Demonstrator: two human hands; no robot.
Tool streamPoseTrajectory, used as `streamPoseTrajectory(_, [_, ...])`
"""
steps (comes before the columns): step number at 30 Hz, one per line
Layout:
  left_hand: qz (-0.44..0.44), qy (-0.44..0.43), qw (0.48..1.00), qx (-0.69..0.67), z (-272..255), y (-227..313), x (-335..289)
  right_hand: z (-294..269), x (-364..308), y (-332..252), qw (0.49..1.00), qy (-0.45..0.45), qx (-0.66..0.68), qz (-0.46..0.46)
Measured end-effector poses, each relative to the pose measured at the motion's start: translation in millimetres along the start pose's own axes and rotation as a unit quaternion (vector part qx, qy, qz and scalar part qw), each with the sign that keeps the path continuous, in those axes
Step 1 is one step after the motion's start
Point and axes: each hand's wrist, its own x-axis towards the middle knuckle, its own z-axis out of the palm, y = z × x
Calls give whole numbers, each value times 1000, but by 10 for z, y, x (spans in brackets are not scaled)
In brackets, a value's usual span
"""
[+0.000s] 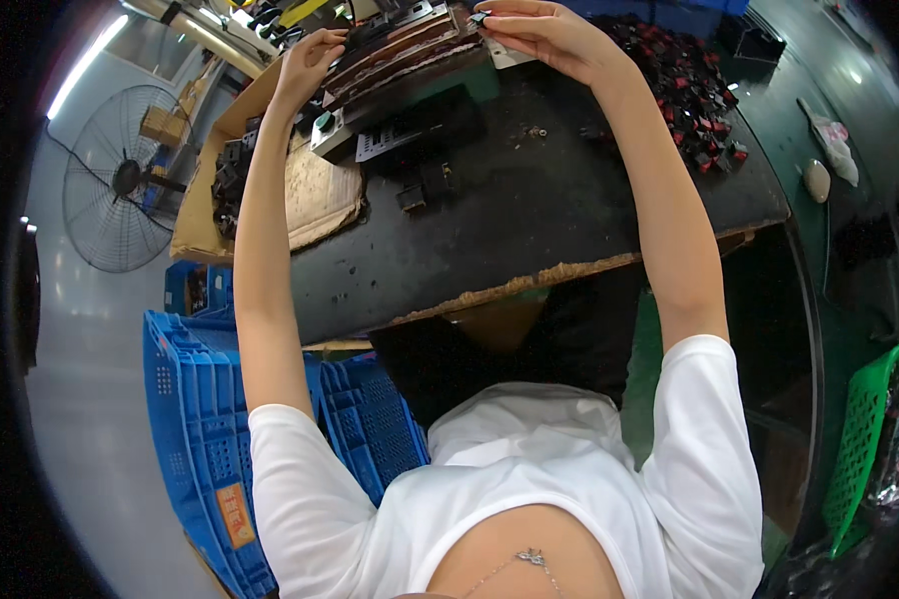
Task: Operating a manual press machine to assemble small electronic components on a workbench.
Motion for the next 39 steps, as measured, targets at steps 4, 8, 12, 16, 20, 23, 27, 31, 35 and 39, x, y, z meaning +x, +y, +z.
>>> streamPoseTrajectory(4, [-32,-12,999,40,-115,51,-37,-46,64,56,997,4,-69,-25])
streamPoseTrajectory(8, [-98,113,984,-94,-235,279,-255,15,-32,2,998,-16,-52,-42])
streamPoseTrajectory(12, [-173,161,968,-83,-456,434,-638,18,-55,-28,996,0,-69,-60])
streamPoseTrajectory(16, [-226,87,970,-36,-151,417,-1089,23,-105,-61,992,4,-116,-45])
streamPoseTrajectory(20, [-161,123,979,-36,65,491,-1235,143,-130,-77,982,52,-180,-29])
streamPoseTrajectory(23, [-109,113,984,81,78,547,-1236,256,-119,-75,944,50,-319,-67])
streamPoseTrajectory(27, [-73,106,987,93,102,459,-1288,227,-44,50,860,32,-485,-153])
streamPoseTrajectory(31, [-102,111,984,97,56,432,-1344,467,-30,87,871,33,-477,-112])
streamPoseTrajectory(35, [-82,135,981,114,72,410,-1378,556,28,101,929,66,-355,-83])
streamPoseTrajectory(39, [-85,136,981,106,71,416,-1363,499,408,-73,858,56,-482,-168])
